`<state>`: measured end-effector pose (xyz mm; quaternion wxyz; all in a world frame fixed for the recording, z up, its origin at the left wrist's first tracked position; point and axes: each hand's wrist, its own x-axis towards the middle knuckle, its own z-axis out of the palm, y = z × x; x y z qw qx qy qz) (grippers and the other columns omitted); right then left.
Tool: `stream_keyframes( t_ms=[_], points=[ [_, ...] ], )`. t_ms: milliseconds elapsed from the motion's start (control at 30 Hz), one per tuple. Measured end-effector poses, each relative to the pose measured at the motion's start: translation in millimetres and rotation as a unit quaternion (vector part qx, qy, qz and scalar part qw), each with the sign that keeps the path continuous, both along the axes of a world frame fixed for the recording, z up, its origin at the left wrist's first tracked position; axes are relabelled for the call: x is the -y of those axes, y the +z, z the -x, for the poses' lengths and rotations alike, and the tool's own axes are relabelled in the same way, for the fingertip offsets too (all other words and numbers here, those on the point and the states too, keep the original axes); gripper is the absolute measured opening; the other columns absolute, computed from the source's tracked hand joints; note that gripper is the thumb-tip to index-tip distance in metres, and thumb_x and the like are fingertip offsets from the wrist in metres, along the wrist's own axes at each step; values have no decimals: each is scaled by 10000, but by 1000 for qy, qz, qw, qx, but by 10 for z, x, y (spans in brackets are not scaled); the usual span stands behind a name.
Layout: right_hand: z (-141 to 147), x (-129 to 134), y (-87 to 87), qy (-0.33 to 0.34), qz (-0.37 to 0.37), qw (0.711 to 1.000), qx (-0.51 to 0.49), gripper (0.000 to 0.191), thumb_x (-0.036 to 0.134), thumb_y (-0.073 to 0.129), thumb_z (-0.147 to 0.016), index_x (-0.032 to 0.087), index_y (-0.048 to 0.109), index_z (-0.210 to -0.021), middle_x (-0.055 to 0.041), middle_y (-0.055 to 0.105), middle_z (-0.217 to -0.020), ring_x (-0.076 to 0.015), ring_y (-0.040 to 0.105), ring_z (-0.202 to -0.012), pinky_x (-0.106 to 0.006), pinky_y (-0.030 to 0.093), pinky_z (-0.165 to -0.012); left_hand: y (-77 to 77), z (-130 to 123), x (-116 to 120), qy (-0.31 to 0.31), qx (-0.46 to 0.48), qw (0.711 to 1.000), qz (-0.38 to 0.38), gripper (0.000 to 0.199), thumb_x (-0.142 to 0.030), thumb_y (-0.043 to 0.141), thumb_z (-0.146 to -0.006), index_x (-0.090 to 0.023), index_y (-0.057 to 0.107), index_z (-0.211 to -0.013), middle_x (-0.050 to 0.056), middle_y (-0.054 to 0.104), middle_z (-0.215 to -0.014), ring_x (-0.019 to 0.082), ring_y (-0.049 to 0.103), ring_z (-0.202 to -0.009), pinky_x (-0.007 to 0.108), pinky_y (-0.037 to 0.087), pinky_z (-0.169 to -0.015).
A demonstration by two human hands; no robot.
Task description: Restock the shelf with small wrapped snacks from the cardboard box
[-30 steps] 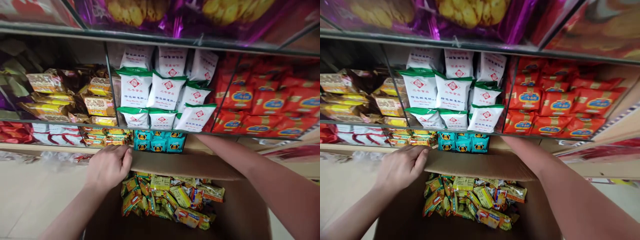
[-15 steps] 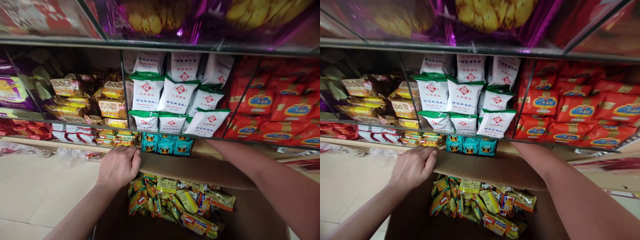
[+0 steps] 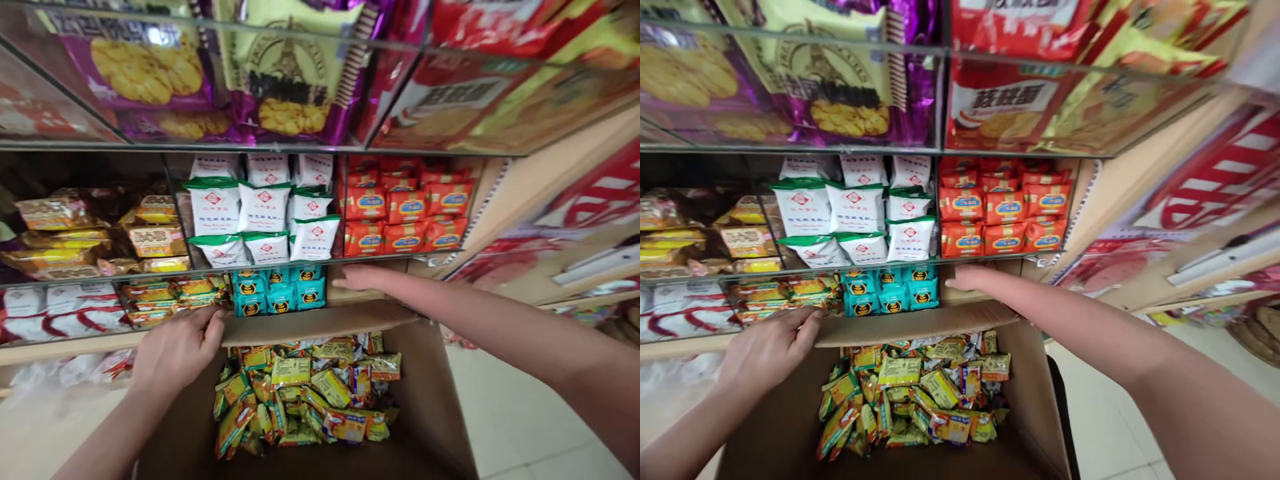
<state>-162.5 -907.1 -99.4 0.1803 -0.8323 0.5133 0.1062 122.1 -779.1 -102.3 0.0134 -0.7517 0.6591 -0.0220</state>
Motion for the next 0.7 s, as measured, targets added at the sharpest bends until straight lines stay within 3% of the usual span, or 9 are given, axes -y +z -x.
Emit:
stream_keyframes(
  t_ms=[100,200,267,333,433,500,567,633,700],
  points=[
    [249,-478,302,9,20,999,37,338,397,468,-867,125,596,-1022,-121,601,-1037,-231,543,-978,-360,420,-845,-24,-3,-14,7,-13,1000,5,464,-425,219,-871,-243,628,-992,125,697,-935,315,639,-853,362,430,-613],
    [287,-1196,395,75,148,969,185,235,279,411,-896,139,591,-955,-84,607,-957,-191,522,-924,-330,383,-851,-28,-4,-28,12,-18,1000,11,483,-426,216,-873,-230,636,-1009,138,695,-959,321,637,-869,379,443,-634],
    [152,-1611,177,133,118,951,251,243,251,371,-908,161,585,-837,-37,600,-793,-149,527,-790,-270,405,-778,-22,-10,-25,12,-17,1000,16,479,-433,235,-865,-226,648,-989,143,703,-928,334,647,-818,391,448,-607],
    [-86,-1852,-236,148,65,958,238,152,263,474,-857,157,584,-859,-48,600,-835,-161,532,-805,-263,413,-794,-13,-26,-16,2,-16,999,27,479,-436,242,-859,-224,666,-922,141,712,-875,340,654,-752,395,451,-571],
    [-496,-1869,-906,68,18,980,188,514,341,730,-628,111,548,-1050,-126,555,-1056,-257,510,-947,-336,428,-823,4,-51,-33,-40,-25,997,65,454,-428,256,-857,-215,656,-884,126,710,-841,317,650,-739,391,471,-588],
    [-693,-1750,-1183,15,25,986,167,598,249,766,-566,94,531,-1094,-164,534,-1090,-303,498,-964,-392,430,-807,3,-42,-115,-79,-38,989,118,411,-394,269,-858,-201,613,-973,121,686,-930,286,626,-868,388,479,-726],
    [-767,-1628,-1281,-12,40,984,173,489,152,702,-623,89,540,-1081,-178,542,-1077,-311,503,-954,-418,423,-796,-41,9,-282,-142,-77,966,205,335,-331,340,-843,-188,546,-1066,125,633,-1034,258,561,-1014,388,420,-889],
    [-718,-1556,-1248,-17,42,980,195,333,122,614,-694,93,570,-1023,-169,572,-1031,-294,518,-935,-409,413,-799,-154,101,-513,-237,-165,912,292,302,-226,479,-793,-210,513,-1093,111,593,-1066,242,533,-1050,389,395,-933],
    [-587,-1553,-1145,-19,38,974,222,236,159,553,-749,109,589,-977,-140,604,-975,-267,529,-927,-373,402,-811,-316,228,-744,-276,-241,897,248,352,-154,487,-787,-260,502,-1122,68,566,-1124,191,532,-1055,301,423,-904]
  ],
)
